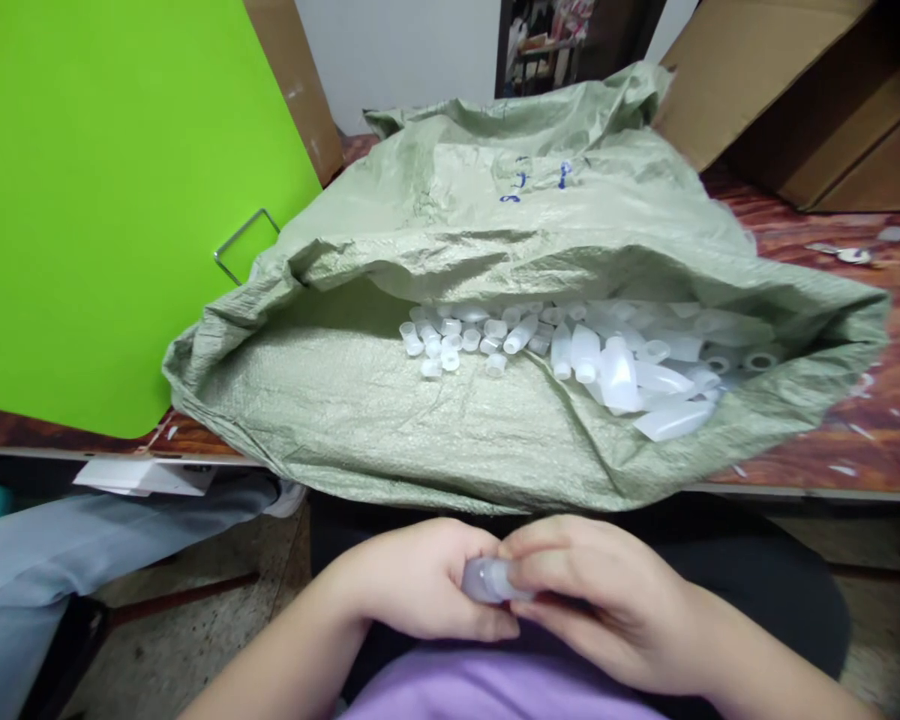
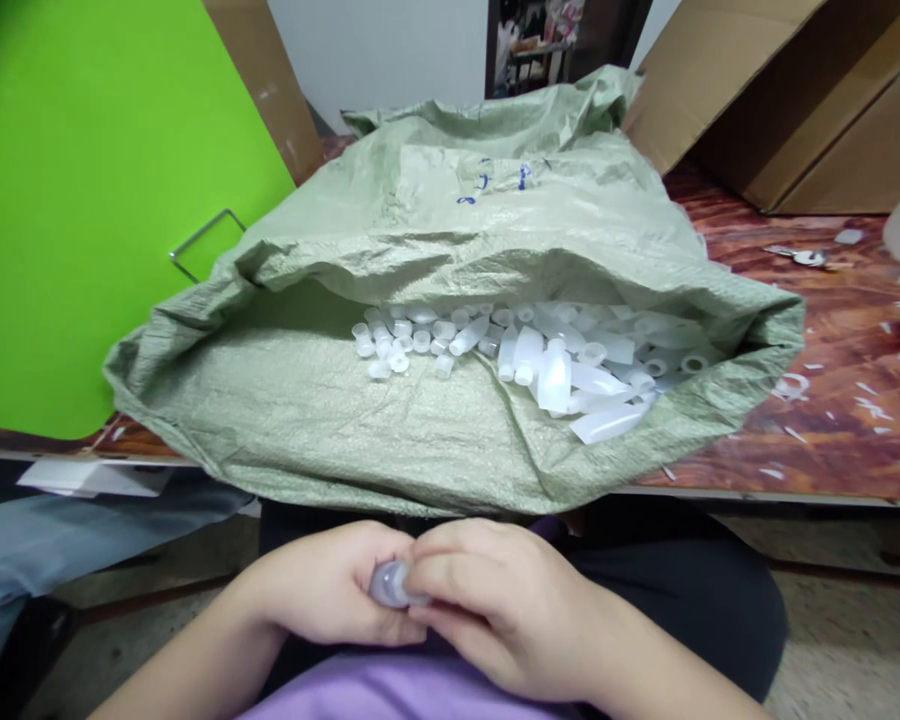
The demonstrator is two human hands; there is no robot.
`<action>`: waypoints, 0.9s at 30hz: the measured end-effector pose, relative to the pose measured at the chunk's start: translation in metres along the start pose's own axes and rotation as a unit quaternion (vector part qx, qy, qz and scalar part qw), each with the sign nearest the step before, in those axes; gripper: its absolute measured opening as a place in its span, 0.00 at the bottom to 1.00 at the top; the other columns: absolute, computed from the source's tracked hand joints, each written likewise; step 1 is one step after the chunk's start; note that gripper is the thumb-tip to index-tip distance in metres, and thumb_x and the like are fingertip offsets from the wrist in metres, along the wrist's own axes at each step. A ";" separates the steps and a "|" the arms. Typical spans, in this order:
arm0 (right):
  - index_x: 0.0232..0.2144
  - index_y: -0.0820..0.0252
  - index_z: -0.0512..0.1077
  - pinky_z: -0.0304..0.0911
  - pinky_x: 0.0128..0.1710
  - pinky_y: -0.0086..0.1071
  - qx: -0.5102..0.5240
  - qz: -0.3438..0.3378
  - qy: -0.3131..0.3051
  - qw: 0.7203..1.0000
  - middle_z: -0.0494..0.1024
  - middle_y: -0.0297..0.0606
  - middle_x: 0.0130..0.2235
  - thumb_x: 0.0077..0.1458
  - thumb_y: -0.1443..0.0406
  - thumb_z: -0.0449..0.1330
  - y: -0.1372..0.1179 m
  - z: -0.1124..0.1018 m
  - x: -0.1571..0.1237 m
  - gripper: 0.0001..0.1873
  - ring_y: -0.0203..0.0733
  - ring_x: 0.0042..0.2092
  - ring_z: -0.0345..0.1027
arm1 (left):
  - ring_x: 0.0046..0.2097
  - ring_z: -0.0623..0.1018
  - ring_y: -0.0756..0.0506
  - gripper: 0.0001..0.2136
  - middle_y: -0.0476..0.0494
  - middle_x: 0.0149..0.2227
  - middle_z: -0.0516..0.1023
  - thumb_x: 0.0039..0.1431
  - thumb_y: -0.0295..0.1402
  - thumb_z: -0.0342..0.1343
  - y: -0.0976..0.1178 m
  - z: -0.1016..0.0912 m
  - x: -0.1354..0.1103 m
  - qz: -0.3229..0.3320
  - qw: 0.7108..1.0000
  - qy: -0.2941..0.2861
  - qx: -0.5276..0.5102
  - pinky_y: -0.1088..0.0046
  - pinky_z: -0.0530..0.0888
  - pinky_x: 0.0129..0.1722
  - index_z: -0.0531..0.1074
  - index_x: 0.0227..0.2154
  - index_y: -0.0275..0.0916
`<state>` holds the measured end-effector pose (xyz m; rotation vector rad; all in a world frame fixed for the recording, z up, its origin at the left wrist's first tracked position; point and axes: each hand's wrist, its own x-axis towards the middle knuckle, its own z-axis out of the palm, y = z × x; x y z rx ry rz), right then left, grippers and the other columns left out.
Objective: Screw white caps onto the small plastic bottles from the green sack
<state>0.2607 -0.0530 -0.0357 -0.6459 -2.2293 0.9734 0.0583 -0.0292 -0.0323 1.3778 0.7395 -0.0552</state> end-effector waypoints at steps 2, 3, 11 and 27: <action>0.50 0.59 0.63 0.65 0.45 0.25 -0.052 -0.047 -0.002 0.998 0.75 0.40 0.46 0.58 0.72 0.53 -0.001 0.001 -0.003 0.17 0.33 0.47 0.68 | 0.25 0.62 0.53 0.08 0.55 0.22 0.63 0.48 0.36 0.57 0.000 -0.004 0.000 -0.001 0.998 -0.050 -0.024 0.79 0.63 0.26 0.67 0.23 0.37; 0.52 0.59 0.62 0.65 0.45 0.26 -0.083 -0.065 -0.006 0.994 0.75 0.40 0.47 0.60 0.71 0.51 -0.002 0.001 -0.004 0.18 0.34 0.48 0.68 | 0.25 0.62 0.53 0.08 0.54 0.22 0.64 0.47 0.36 0.57 0.000 -0.006 0.000 -0.005 0.997 -0.065 -0.031 0.79 0.63 0.27 0.67 0.23 0.37; 0.48 0.56 0.67 0.66 0.42 0.25 -0.105 -0.001 -0.032 0.994 0.76 0.36 0.45 0.62 0.66 0.48 -0.005 0.004 -0.009 0.13 0.35 0.44 0.71 | 0.25 0.64 0.53 0.05 0.56 0.21 0.64 0.46 0.33 0.57 -0.001 -0.011 0.005 -0.026 0.995 -0.081 0.047 0.80 0.63 0.25 0.68 0.22 0.38; 0.38 0.58 0.69 0.65 0.35 0.30 -0.077 0.186 -0.030 0.979 0.76 0.37 0.34 0.62 0.63 0.47 0.013 0.032 -0.025 0.11 0.37 0.35 0.70 | 0.23 0.69 0.50 0.07 0.50 0.24 0.73 0.50 0.37 0.51 0.001 0.002 0.008 -0.080 0.945 0.099 0.303 0.77 0.56 0.19 0.69 0.27 0.39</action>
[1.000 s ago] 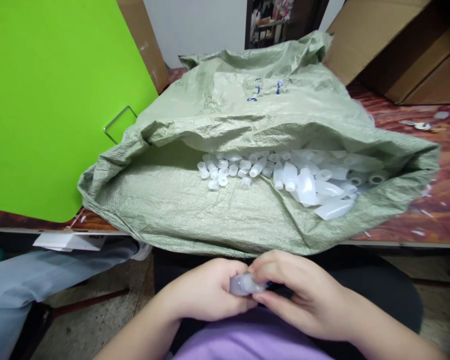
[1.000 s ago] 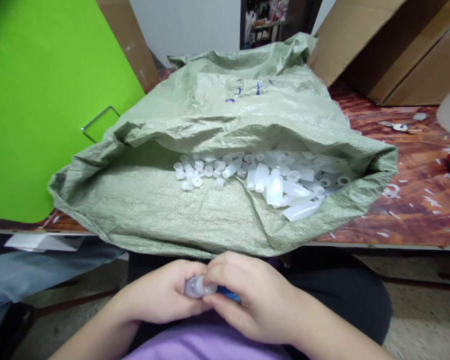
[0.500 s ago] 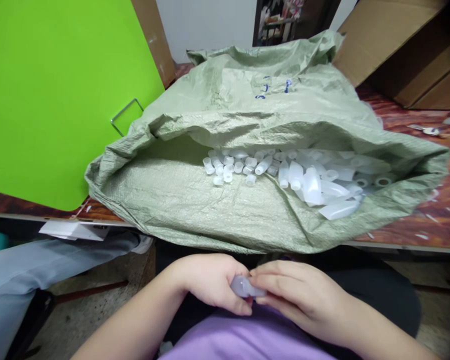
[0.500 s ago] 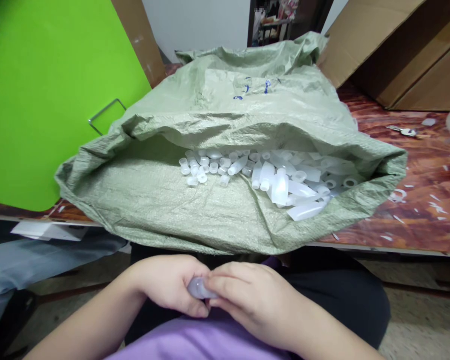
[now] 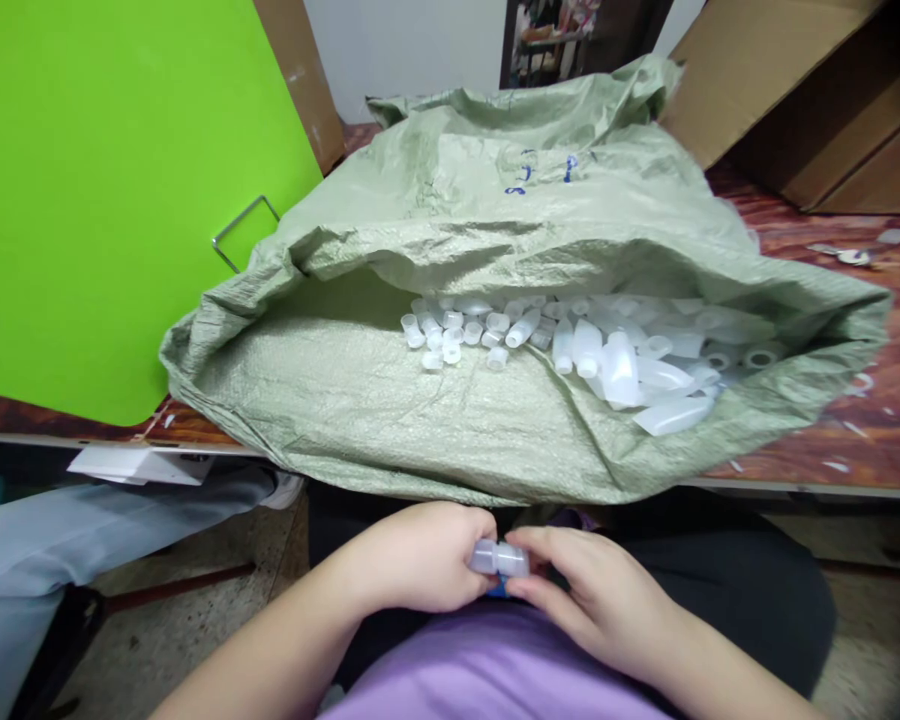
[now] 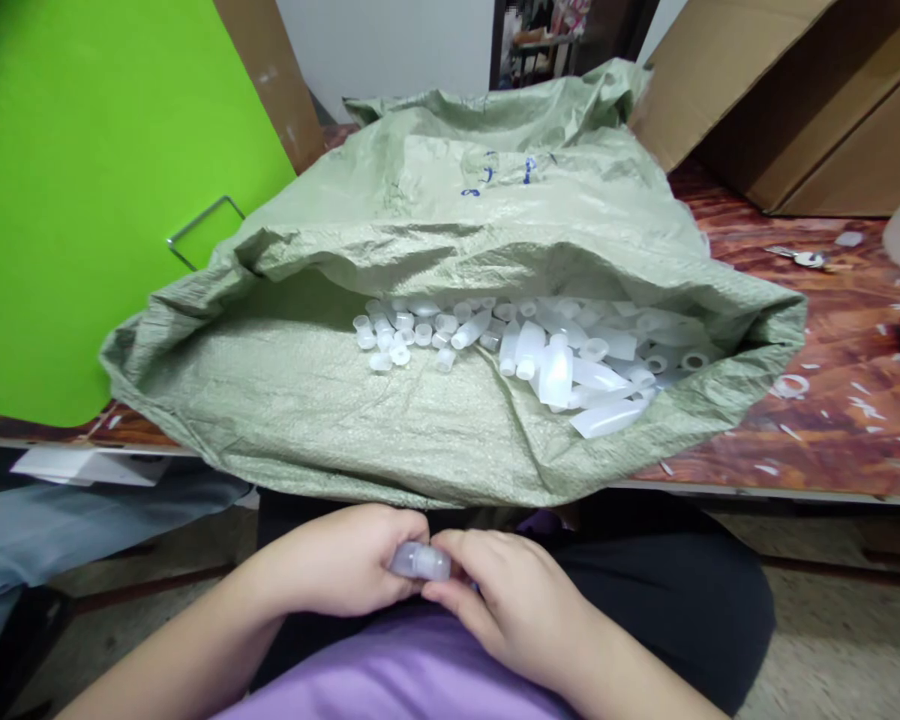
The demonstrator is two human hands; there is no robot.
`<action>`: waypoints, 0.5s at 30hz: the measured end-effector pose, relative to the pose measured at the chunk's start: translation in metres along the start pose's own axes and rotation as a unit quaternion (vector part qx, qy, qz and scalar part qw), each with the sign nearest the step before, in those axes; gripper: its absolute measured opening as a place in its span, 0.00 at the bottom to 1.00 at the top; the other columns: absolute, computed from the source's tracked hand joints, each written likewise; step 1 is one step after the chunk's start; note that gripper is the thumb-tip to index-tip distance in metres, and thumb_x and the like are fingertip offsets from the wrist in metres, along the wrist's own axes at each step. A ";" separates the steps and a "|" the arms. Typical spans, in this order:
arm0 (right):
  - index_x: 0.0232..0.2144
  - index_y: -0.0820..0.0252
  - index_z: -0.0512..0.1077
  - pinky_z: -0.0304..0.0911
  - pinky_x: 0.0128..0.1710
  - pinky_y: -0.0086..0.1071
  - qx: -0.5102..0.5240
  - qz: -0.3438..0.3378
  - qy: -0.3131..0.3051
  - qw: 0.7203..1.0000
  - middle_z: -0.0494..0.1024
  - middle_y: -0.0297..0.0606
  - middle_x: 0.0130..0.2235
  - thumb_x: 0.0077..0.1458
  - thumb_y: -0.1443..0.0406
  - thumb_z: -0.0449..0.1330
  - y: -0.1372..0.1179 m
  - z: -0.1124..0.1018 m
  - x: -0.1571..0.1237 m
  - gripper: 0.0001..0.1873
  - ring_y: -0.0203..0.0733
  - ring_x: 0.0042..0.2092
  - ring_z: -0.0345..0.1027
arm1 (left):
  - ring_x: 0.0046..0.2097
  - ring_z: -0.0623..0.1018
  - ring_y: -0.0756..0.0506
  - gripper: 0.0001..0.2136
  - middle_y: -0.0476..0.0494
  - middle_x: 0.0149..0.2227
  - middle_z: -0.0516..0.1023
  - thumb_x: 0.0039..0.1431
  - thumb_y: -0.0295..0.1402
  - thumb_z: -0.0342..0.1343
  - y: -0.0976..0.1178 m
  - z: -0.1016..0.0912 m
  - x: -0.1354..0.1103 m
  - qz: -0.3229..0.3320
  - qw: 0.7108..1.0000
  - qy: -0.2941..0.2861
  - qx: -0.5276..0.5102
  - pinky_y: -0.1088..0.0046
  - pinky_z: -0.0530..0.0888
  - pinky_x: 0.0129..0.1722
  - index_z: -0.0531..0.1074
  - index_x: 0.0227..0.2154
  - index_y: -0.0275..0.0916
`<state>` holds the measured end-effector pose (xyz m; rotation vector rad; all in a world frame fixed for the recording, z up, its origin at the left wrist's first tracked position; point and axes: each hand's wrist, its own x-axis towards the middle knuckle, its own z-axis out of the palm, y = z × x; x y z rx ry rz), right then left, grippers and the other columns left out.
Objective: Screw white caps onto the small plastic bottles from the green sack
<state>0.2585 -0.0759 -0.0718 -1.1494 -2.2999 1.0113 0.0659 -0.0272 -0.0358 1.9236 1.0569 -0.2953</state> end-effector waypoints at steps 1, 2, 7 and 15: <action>0.35 0.58 0.70 0.65 0.32 0.30 -0.002 0.026 -0.006 1.000 0.76 0.36 0.30 0.62 0.61 0.46 0.001 0.001 0.000 0.14 0.37 0.31 0.70 | 0.23 0.69 0.50 0.07 0.49 0.24 0.73 0.50 0.37 0.51 0.001 0.001 0.000 -0.002 1.000 0.003 0.002 0.76 0.55 0.19 0.69 0.27 0.39; 0.35 0.59 0.70 0.65 0.30 0.30 -0.008 0.043 -0.002 0.999 0.75 0.36 0.29 0.61 0.58 0.46 0.002 0.003 0.000 0.15 0.38 0.30 0.70 | 0.23 0.69 0.50 0.07 0.49 0.24 0.73 0.50 0.37 0.51 0.001 0.001 0.001 -0.004 1.000 0.009 0.000 0.76 0.56 0.19 0.69 0.27 0.39; 0.47 0.59 0.65 0.66 0.39 0.35 -0.066 -0.018 0.086 0.994 0.75 0.43 0.42 0.58 0.57 0.52 0.007 0.011 -0.003 0.18 0.42 0.40 0.71 | 0.23 0.69 0.50 0.08 0.48 0.24 0.73 0.51 0.37 0.50 0.001 0.004 0.002 -0.009 0.999 0.029 -0.009 0.76 0.56 0.20 0.69 0.26 0.39; 0.43 0.59 0.68 0.66 0.38 0.32 -0.030 0.013 0.055 0.998 0.76 0.40 0.38 0.59 0.59 0.51 0.004 0.006 -0.002 0.13 0.40 0.39 0.71 | 0.24 0.69 0.50 0.08 0.49 0.24 0.74 0.51 0.38 0.49 0.000 0.008 0.004 -0.014 0.999 0.039 -0.001 0.76 0.56 0.20 0.68 0.25 0.39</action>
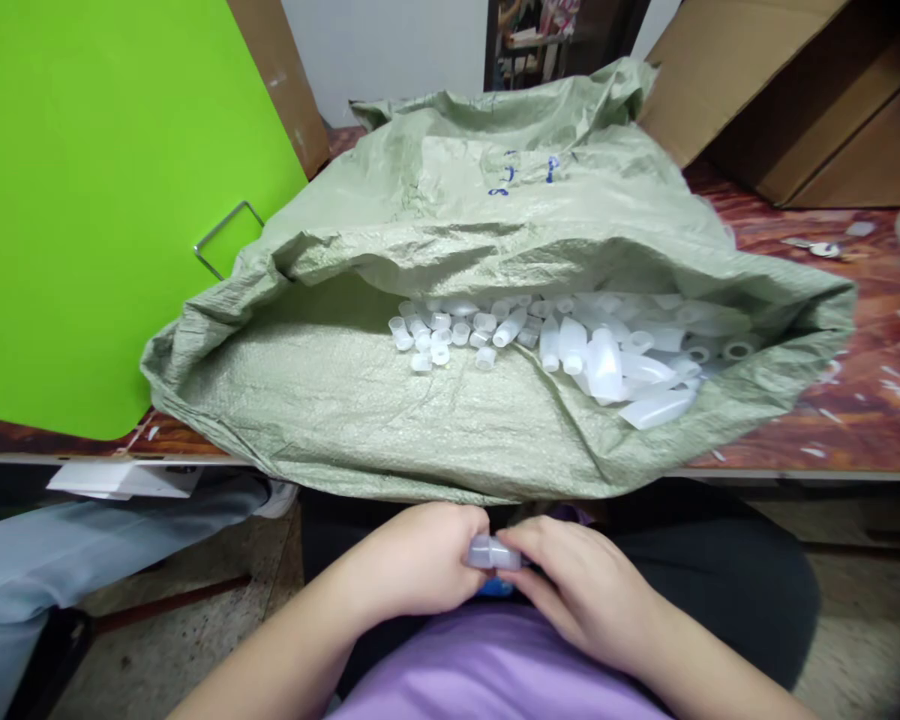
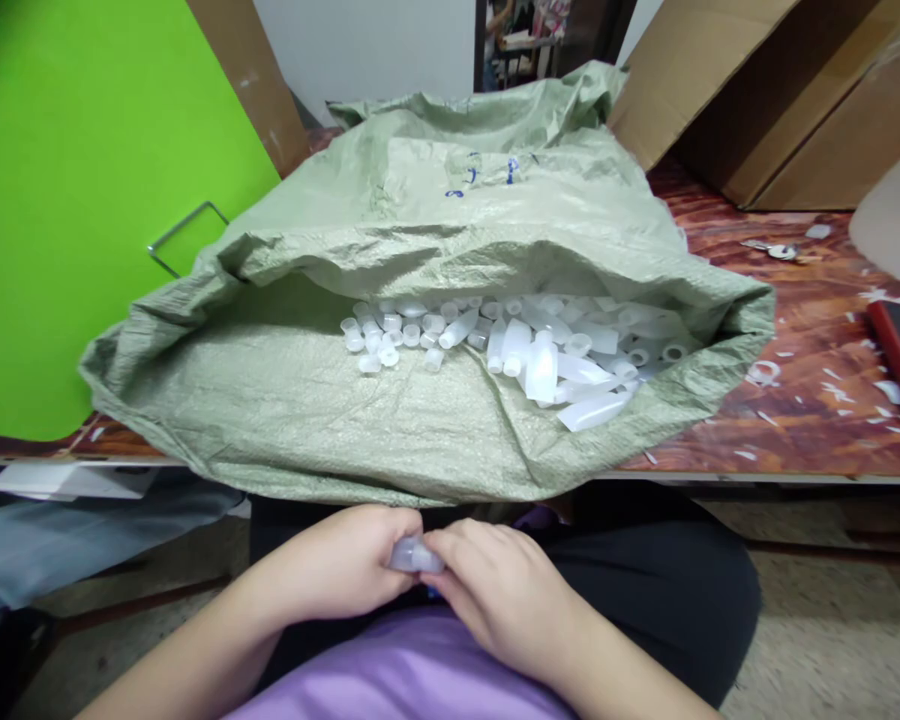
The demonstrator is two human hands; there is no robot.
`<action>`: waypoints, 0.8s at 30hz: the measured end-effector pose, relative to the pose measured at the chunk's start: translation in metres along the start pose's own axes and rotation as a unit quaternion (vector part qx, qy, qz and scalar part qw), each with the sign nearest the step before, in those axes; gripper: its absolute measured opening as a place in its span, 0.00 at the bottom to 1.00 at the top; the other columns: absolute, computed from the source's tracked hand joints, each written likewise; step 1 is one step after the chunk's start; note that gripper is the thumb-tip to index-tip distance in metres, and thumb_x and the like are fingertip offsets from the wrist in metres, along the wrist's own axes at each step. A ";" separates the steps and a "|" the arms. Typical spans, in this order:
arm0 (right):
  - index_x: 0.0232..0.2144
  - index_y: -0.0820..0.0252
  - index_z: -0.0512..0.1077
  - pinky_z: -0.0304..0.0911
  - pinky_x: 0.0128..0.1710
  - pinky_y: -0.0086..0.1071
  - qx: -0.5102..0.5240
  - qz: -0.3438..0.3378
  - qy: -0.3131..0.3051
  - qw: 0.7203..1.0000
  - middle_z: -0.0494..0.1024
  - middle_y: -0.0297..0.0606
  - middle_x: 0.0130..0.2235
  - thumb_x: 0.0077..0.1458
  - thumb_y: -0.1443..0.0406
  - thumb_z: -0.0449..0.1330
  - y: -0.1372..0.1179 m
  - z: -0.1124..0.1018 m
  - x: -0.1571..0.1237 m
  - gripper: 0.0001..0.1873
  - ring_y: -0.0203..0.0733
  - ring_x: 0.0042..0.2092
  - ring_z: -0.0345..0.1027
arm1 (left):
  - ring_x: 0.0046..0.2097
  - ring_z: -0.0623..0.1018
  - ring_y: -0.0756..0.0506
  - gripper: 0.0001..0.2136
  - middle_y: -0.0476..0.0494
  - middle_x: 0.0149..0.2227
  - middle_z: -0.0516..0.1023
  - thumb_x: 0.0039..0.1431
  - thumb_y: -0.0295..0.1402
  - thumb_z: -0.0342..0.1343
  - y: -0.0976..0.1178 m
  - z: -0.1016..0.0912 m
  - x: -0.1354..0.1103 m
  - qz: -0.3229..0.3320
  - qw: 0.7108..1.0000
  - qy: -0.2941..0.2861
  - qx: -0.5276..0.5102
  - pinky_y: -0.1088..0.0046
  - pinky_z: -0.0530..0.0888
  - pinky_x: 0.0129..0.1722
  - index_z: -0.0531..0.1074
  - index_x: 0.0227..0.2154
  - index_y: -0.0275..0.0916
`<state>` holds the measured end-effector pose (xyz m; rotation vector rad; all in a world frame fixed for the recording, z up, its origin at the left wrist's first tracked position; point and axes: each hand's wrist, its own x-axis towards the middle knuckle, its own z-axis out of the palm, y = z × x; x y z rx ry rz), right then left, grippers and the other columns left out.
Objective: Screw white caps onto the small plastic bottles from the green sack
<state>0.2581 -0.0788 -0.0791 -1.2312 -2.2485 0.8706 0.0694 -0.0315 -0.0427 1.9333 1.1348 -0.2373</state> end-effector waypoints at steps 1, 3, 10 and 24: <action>0.40 0.58 0.69 0.66 0.35 0.30 0.010 0.018 -0.023 1.000 0.76 0.38 0.35 0.60 0.61 0.49 0.000 0.000 0.000 0.11 0.38 0.35 0.71 | 0.24 0.68 0.50 0.09 0.49 0.24 0.73 0.52 0.38 0.49 0.000 0.000 0.000 -0.001 1.000 -0.002 0.001 0.76 0.56 0.20 0.68 0.25 0.39; 0.41 0.60 0.68 0.66 0.32 0.30 0.018 0.033 -0.034 0.999 0.76 0.38 0.34 0.59 0.59 0.51 -0.001 0.000 0.000 0.13 0.38 0.33 0.71 | 0.24 0.69 0.49 0.08 0.48 0.24 0.74 0.52 0.37 0.49 0.000 0.001 0.000 -0.002 1.000 -0.007 -0.013 0.76 0.57 0.21 0.69 0.26 0.39; 0.34 0.59 0.67 0.62 0.31 0.30 -0.015 -0.006 -0.036 0.999 0.73 0.35 0.29 0.61 0.62 0.46 -0.004 0.003 0.002 0.11 0.37 0.30 0.67 | 0.22 0.64 0.52 0.09 0.51 0.20 0.69 0.49 0.39 0.51 -0.001 0.005 -0.001 -0.006 0.999 -0.026 -0.042 0.78 0.54 0.18 0.68 0.21 0.39; 0.15 0.59 0.61 0.49 0.23 0.30 -0.101 -0.088 0.155 0.979 0.62 0.32 0.17 0.55 0.67 0.44 0.000 0.033 0.022 0.17 0.34 0.21 0.53 | 0.28 0.73 0.48 0.11 0.46 0.26 0.77 0.48 0.33 0.47 -0.003 0.035 0.009 0.005 0.989 0.004 -0.145 0.77 0.66 0.26 0.74 0.25 0.36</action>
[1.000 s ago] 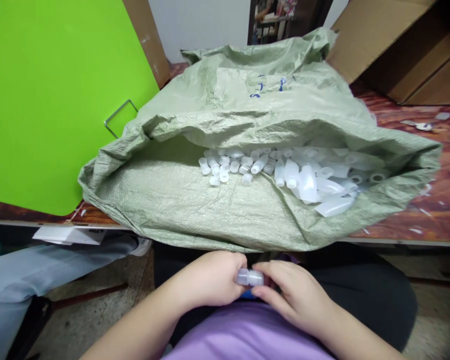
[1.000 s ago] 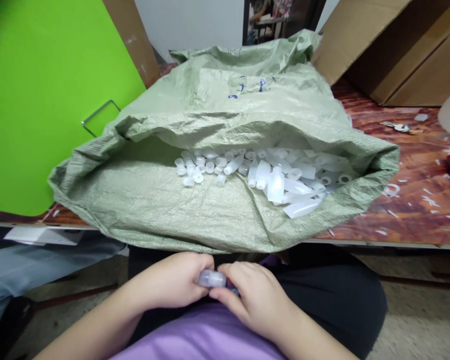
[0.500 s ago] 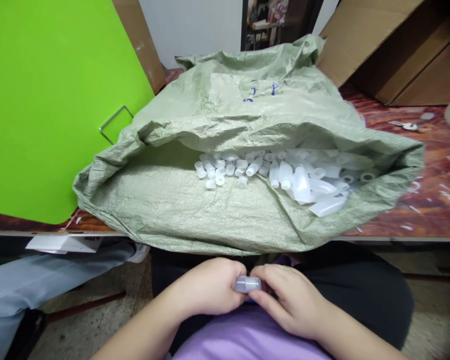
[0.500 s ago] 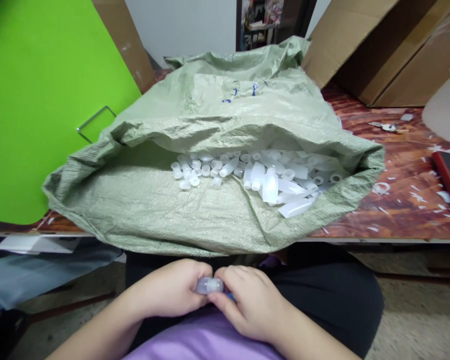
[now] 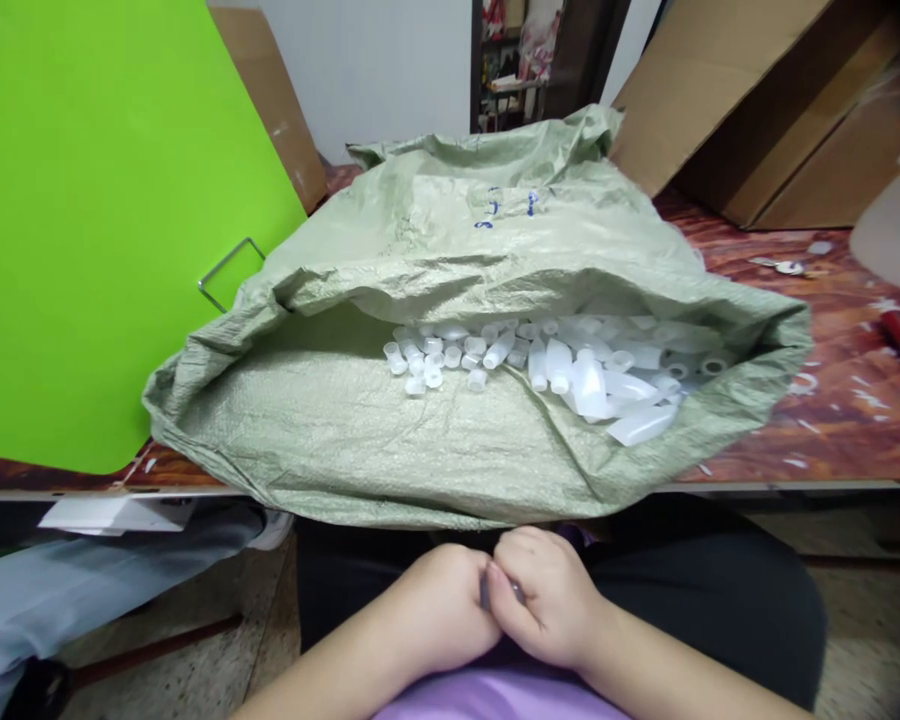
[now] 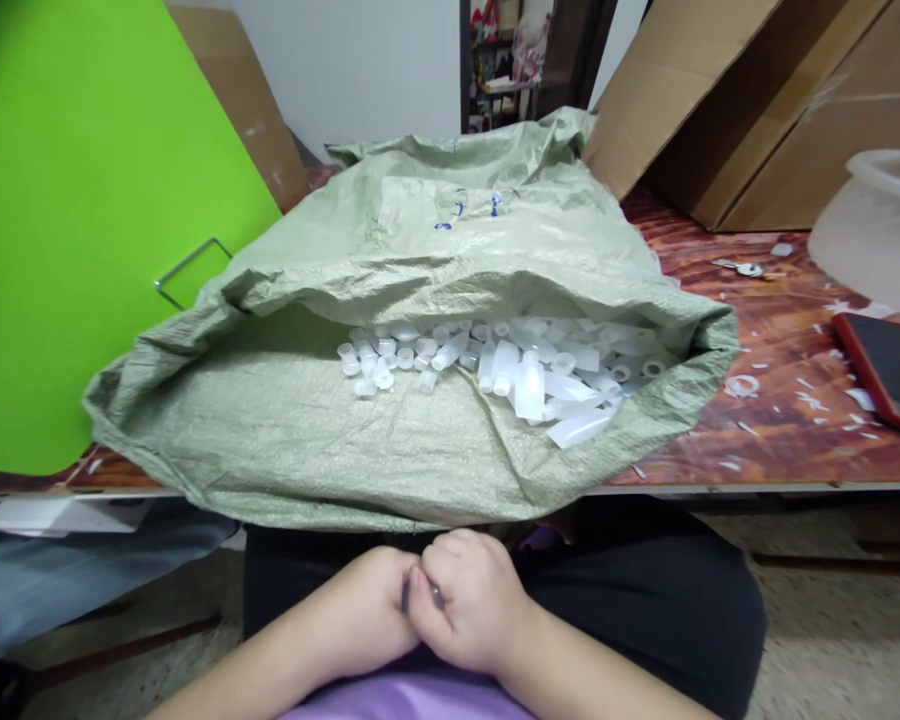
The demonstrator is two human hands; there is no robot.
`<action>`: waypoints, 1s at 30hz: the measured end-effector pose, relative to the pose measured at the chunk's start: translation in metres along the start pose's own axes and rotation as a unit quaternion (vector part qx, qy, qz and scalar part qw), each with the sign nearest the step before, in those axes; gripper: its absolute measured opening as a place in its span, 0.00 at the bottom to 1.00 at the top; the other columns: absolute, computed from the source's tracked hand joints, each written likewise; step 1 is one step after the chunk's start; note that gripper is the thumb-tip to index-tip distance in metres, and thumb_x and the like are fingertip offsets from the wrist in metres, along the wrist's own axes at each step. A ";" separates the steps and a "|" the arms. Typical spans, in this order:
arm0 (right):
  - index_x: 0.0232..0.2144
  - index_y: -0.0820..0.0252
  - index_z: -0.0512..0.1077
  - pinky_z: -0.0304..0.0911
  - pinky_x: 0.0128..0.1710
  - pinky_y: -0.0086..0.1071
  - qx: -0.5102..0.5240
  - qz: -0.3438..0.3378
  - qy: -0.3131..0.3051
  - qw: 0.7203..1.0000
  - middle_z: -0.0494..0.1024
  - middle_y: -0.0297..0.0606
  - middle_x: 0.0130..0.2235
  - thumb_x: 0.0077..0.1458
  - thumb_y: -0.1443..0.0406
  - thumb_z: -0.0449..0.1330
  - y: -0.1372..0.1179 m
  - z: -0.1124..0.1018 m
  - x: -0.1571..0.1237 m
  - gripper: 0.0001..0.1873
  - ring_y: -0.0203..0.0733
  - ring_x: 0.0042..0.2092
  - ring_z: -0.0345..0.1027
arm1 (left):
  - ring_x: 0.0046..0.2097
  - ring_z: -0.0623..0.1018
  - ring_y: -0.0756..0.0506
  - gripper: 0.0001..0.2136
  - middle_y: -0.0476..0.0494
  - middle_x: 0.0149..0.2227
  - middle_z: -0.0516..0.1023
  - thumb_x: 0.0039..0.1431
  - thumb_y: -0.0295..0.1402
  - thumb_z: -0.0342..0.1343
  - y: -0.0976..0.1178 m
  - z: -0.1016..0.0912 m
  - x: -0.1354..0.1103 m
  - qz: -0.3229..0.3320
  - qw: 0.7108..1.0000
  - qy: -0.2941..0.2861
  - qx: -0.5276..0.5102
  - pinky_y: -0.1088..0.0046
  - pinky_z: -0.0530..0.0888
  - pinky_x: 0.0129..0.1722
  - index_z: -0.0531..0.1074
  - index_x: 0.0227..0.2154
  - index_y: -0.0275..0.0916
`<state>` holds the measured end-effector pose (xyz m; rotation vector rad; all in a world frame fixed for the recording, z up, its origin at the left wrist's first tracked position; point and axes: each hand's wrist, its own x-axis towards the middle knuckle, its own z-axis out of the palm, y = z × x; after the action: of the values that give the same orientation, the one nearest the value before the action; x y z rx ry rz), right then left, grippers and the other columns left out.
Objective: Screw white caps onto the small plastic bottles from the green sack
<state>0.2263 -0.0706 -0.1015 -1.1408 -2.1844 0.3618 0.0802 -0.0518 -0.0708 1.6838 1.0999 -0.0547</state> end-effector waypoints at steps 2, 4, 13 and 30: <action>0.15 0.59 0.60 0.48 0.23 0.29 0.014 0.039 -0.029 0.999 0.62 0.31 0.16 0.56 0.67 0.43 -0.001 0.003 0.002 0.19 0.32 0.21 0.54 | 0.30 0.75 0.46 0.11 0.45 0.29 0.78 0.49 0.32 0.47 -0.001 0.001 0.000 -0.001 1.000 0.026 -0.001 0.76 0.67 0.28 0.74 0.27 0.36; 0.15 0.59 0.61 0.48 0.23 0.29 0.008 0.050 -0.048 0.998 0.63 0.31 0.17 0.57 0.65 0.43 -0.001 0.004 0.002 0.20 0.32 0.20 0.55 | 0.31 0.74 0.47 0.11 0.45 0.29 0.78 0.50 0.31 0.46 -0.003 -0.001 0.001 0.005 1.000 0.024 -0.008 0.77 0.67 0.29 0.74 0.27 0.36; 0.19 0.59 0.67 0.44 0.24 0.34 -0.077 -0.162 0.033 0.983 0.64 0.34 0.18 0.56 0.59 0.45 0.001 -0.002 -0.002 0.20 0.37 0.22 0.53 | 0.22 0.62 0.53 0.05 0.56 0.16 0.62 0.36 0.29 0.58 -0.024 -0.011 0.014 0.026 0.980 -0.195 0.011 0.80 0.61 0.21 0.67 0.15 0.36; 0.42 0.60 0.70 0.62 0.37 0.34 -0.017 0.181 -0.357 0.916 0.78 0.42 0.40 0.51 0.58 0.57 -0.004 -0.056 0.014 0.17 0.48 0.40 0.72 | 0.51 0.70 0.39 0.22 0.48 0.48 0.74 0.48 0.36 0.55 -0.025 -0.013 0.020 -0.083 0.988 0.072 0.105 0.68 0.65 0.50 0.68 0.49 0.47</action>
<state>0.2543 -0.0643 -0.0517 -1.6215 -2.5699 1.0455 0.0689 -0.0293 -0.0944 1.8010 1.3819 -0.1624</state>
